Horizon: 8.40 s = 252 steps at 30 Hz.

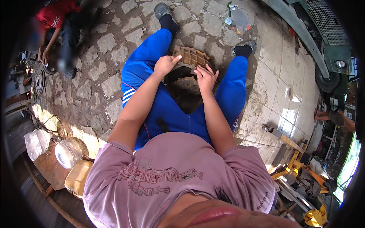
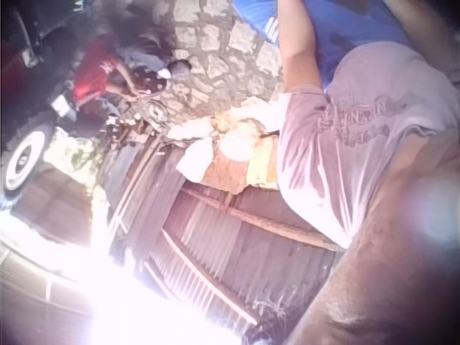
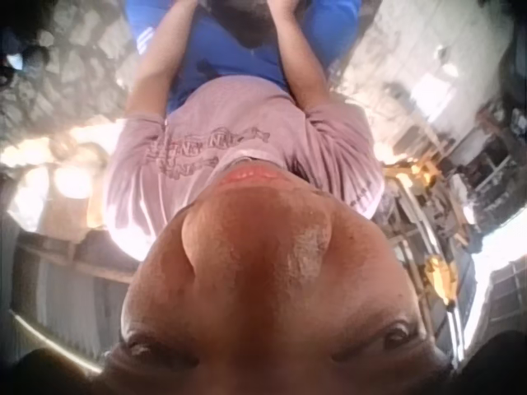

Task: The person sits on the ground and repeatedly rubs a small metal part with a grid pattern using both hands. The person continues this repetitive rubbing motion throughout the clip without changing the object or method.

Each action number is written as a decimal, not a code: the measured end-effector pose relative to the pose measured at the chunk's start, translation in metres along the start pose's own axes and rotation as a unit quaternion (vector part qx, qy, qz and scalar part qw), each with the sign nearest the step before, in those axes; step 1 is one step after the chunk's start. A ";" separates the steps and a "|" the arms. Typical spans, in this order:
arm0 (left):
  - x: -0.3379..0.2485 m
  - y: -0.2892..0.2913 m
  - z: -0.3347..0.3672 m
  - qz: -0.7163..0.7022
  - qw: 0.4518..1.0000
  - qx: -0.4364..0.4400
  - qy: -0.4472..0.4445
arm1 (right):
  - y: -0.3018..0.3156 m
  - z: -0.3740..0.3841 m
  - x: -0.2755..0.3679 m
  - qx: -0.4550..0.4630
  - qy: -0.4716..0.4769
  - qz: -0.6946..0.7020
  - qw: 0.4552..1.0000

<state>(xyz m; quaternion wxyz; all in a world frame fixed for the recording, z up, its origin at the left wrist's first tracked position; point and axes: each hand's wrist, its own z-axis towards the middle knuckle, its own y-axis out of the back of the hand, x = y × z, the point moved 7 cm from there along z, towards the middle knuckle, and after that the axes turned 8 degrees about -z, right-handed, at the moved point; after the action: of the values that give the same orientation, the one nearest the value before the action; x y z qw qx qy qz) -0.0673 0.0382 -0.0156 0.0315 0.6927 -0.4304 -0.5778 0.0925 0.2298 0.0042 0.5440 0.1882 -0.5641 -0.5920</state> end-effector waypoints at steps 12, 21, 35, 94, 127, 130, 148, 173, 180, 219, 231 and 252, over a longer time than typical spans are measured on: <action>0.014 0.001 0.005 -0.117 0.993 -0.021 0.011 | -0.008 0.000 -0.003 0.080 0.023 -0.057 0.995; 0.017 -0.017 0.005 -0.126 0.992 0.020 -0.013 | -0.004 -0.005 0.006 0.187 0.022 -0.125 0.974; -0.021 0.012 -0.056 -0.001 0.996 -0.066 -0.063 | 0.001 -0.005 -0.008 0.183 0.009 -0.045 0.982; -0.027 -0.016 -0.045 -0.092 0.996 0.018 -0.006 | -0.003 -0.003 -0.063 0.263 -0.040 -0.002 0.964; -0.007 0.013 -0.043 -0.305 0.949 -0.047 -0.057 | 0.017 -0.004 -0.037 0.292 -0.152 -0.099 0.939; -0.014 0.003 -0.037 -0.313 0.947 -0.022 -0.063 | 0.018 -0.010 -0.050 0.244 -0.175 -0.076 0.951; -0.005 -0.009 -0.040 -0.091 0.983 -0.104 -0.120 | 0.016 -0.005 -0.034 0.261 -0.120 -0.080 0.955; 0.000 -0.023 -0.013 -0.109 0.993 0.003 -0.051 | 0.027 -0.003 -0.040 0.318 -0.115 -0.128 0.932; 0.010 -0.014 -0.014 -0.111 0.991 -0.028 -0.063 | 0.021 0.003 -0.025 0.330 -0.115 -0.096 0.932; -0.001 -0.016 -0.010 -0.106 0.991 0.000 -0.081 | 0.022 0.004 -0.019 0.291 -0.097 -0.104 0.946; 0.004 -0.003 -0.011 -0.089 0.994 -0.039 -0.053 | 0.012 0.007 -0.035 0.369 -0.096 -0.118 0.917; 0.000 -0.002 -0.015 -0.142 0.987 -0.036 -0.066 | 0.011 0.006 -0.040 0.352 -0.121 -0.086 0.924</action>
<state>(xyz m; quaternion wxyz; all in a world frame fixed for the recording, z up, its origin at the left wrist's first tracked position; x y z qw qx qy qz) -0.0542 0.0329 -0.0115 -0.0546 0.7053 -0.3080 -0.6362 0.1057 0.2696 -0.0006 0.3167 0.3423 -0.7796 -0.4181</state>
